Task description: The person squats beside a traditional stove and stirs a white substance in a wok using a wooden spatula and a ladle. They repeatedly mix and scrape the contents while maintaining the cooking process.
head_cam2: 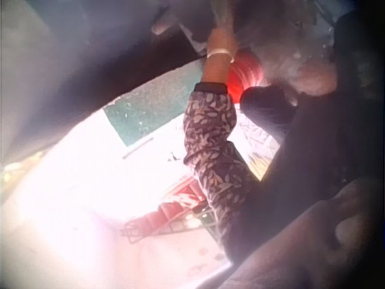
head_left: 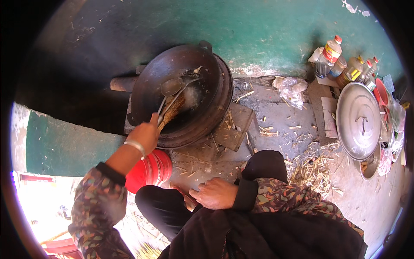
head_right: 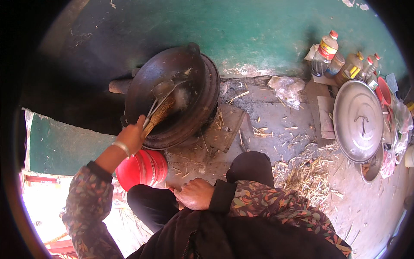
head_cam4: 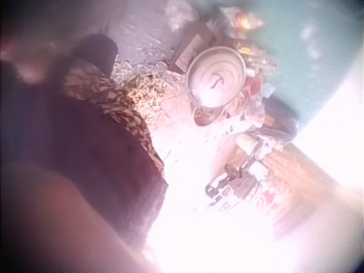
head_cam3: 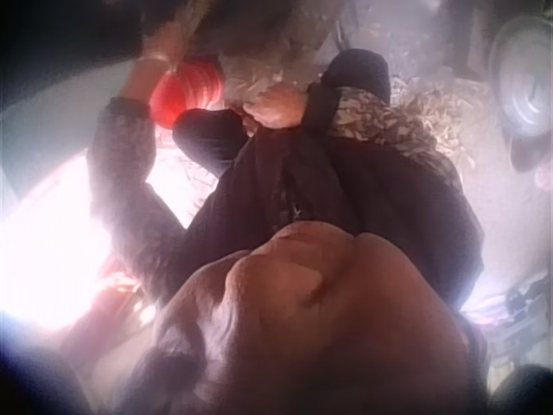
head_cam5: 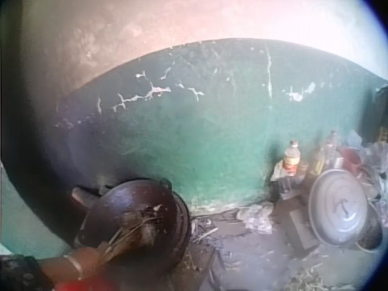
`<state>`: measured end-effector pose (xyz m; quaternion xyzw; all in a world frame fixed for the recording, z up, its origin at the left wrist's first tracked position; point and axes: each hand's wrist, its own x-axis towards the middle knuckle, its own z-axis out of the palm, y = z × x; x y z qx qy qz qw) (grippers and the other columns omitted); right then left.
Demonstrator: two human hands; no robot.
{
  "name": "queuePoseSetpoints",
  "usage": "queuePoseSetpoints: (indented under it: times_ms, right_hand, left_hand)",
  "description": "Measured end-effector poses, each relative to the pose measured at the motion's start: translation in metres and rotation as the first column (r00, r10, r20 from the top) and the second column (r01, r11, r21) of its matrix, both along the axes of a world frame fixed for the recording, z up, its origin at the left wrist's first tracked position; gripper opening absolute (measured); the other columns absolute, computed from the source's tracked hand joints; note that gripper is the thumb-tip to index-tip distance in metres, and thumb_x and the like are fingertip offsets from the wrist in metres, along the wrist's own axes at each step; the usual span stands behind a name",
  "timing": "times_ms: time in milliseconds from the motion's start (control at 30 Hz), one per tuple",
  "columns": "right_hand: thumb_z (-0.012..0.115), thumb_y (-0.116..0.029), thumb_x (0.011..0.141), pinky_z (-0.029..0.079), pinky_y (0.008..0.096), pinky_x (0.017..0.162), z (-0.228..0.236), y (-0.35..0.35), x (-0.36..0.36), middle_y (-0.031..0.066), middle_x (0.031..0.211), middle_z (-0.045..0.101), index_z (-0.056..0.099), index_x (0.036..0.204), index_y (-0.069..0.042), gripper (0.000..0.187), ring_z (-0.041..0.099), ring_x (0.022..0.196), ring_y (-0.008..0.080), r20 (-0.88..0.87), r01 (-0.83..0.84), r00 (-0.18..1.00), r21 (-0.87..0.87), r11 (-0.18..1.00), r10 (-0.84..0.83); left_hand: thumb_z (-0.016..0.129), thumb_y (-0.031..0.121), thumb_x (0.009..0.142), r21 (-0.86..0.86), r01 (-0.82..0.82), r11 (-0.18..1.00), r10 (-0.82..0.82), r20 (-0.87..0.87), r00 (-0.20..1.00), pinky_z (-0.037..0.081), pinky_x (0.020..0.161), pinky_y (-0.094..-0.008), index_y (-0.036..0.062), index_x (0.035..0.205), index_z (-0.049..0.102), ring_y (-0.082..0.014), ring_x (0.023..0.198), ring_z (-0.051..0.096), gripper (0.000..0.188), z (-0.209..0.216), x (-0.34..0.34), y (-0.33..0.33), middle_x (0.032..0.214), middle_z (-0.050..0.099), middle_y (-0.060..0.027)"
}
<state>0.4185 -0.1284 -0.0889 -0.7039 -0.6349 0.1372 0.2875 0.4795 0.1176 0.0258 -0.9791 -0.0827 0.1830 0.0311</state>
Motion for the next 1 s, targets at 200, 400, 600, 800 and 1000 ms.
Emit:
queuePoseSetpoints:
  times_ms: [200,400,600,800,1000]
  right_hand:
    - [0.055,-0.025,0.083,0.047,0.0408,0.05,0.004,0.001,-0.001,0.0109,0.065,0.058,0.054,0.099,-0.005,0.025,0.061,0.056,0.0292,-0.05,-0.027,0.998,-0.03,0.999,0.025]
    - [0.055,-0.026,0.084,0.047,0.0405,0.05,0.002,-0.003,0.004,0.0101,0.066,0.058,0.055,0.106,-0.005,0.031,0.061,0.057,0.0288,-0.019,-0.027,0.999,-0.066,0.997,0.026]
    - [0.056,-0.027,0.084,0.047,0.0404,0.049,-0.002,0.003,-0.004,0.0099,0.064,0.057,0.055,0.101,-0.006,0.027,0.061,0.056,0.0284,-0.01,-0.035,0.999,-0.022,0.999,0.035]
    - [0.054,-0.027,0.084,0.047,0.0404,0.049,-0.005,-0.001,0.001,0.009,0.063,0.057,0.055,0.099,-0.007,0.025,0.06,0.055,0.0278,-0.013,-0.01,1.0,0.003,1.0,0.01]
    - [0.054,-0.026,0.084,0.046,0.0408,0.048,-0.006,0.005,-0.004,0.0096,0.062,0.056,0.055,0.094,-0.007,0.021,0.06,0.054,0.0278,-0.014,-0.029,0.999,0.032,0.999,0.03]
  left_hand:
    - [0.051,0.014,0.088,0.049,-0.046,0.998,0.043,0.061,0.997,0.048,0.072,-0.0521,0.0014,0.119,0.035,-0.0464,0.079,0.061,0.037,-0.013,0.011,0.008,0.079,0.062,-0.0299]
    - [0.05,0.011,0.088,0.097,0.023,0.995,-0.015,-0.08,0.997,0.048,0.07,-0.0541,0.0026,0.118,0.033,-0.0455,0.075,0.062,0.036,0.003,-0.016,-0.003,0.079,0.062,-0.0295]
    - [0.048,0.005,0.084,0.123,-0.095,0.988,0.088,0.062,0.994,0.051,0.074,-0.0504,-0.0008,0.121,0.035,-0.0443,0.082,0.063,0.04,-0.017,0.02,0.003,0.088,0.063,-0.0295]
    - [0.045,0.003,0.083,0.109,-0.069,0.992,0.079,-0.088,0.993,0.051,0.074,-0.0506,0.0001,0.126,0.032,-0.0428,0.083,0.064,0.045,-0.003,-0.016,-0.024,0.088,0.062,-0.0307]
    - [0.049,-0.001,0.08,0.113,-0.142,0.983,0.136,0.052,0.989,0.051,0.076,-0.0498,-0.0023,0.112,0.037,-0.0441,0.086,0.063,0.034,-0.013,0.024,-0.02,0.089,0.063,-0.0301]
